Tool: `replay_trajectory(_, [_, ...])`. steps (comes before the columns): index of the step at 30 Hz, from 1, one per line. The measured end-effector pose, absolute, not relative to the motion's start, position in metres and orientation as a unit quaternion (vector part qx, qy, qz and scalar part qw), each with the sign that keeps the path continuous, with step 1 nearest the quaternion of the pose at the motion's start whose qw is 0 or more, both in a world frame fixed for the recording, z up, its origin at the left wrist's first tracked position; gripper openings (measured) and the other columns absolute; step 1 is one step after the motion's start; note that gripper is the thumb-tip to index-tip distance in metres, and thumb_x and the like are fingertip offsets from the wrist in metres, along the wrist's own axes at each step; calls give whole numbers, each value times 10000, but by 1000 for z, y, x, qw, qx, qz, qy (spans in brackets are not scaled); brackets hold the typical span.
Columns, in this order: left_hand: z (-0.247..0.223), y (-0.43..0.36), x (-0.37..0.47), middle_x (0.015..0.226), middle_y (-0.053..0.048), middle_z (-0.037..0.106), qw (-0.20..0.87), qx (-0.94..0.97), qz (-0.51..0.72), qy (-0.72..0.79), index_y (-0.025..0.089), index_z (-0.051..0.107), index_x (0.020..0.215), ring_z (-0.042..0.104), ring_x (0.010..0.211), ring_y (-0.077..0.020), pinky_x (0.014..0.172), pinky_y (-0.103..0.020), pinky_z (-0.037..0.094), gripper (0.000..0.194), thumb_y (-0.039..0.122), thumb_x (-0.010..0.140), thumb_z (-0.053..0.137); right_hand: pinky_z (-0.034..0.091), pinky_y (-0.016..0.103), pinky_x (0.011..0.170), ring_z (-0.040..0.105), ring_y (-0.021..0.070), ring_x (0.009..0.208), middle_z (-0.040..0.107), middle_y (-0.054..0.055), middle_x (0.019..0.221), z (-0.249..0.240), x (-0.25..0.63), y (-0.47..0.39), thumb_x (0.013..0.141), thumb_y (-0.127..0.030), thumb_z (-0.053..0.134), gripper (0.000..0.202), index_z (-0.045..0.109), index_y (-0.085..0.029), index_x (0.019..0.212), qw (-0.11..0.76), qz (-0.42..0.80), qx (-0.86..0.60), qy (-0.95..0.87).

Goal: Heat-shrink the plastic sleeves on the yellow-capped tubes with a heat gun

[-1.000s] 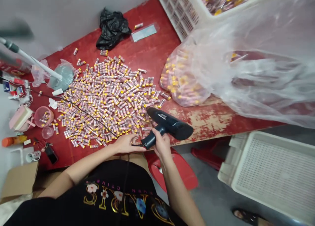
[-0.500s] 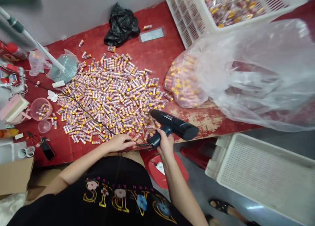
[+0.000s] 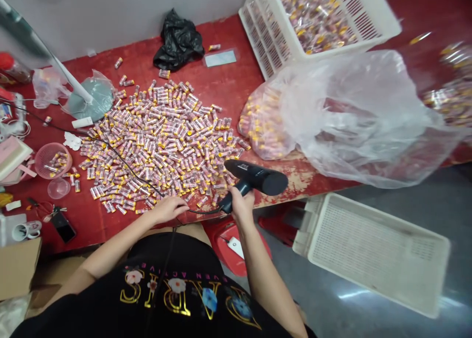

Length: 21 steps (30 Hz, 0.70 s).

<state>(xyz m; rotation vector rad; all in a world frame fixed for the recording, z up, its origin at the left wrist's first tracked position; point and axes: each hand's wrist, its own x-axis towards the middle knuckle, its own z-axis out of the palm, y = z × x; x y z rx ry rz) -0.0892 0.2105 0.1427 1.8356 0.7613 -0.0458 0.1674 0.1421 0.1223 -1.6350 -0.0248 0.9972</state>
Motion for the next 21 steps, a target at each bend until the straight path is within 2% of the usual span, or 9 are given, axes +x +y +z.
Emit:
replay_trajectory(3, [143, 210, -97, 1101, -87, 776, 528, 781, -14, 333, 195, 764, 1076, 701, 994, -221, 900, -296, 477, 320, 382, 1031, 509, 517, 295, 445, 558, 152, 467, 573, -67, 590, 121, 166, 142, 584, -381, 844, 487, 476, -257, 878, 570, 440, -694, -20])
replay_trajectory(14, [141, 214, -93, 1095, -89, 785, 492, 811, 7, 315, 191, 772, 1057, 702, 1018, -219, 947, -325, 482, 270, 336, 1016, 548, 477, 264, 385, 553, 150, 428, 597, -65, 573, 101, 174, 151, 498, -340, 872, 550, 518, -229, 904, 570, 429, -700, 2])
replay_trajectory(21, [140, 221, -97, 1049, -78, 782, 481, 815, 26, 321, 181, 769, 1029, 707, 979, -207, 901, -300, 498, 257, 317, 1020, 552, 515, 258, 435, 574, 147, 470, 606, -32, 556, 96, 175, 157, 518, -341, 859, 449, 537, -212, 803, 579, 402, -709, 21])
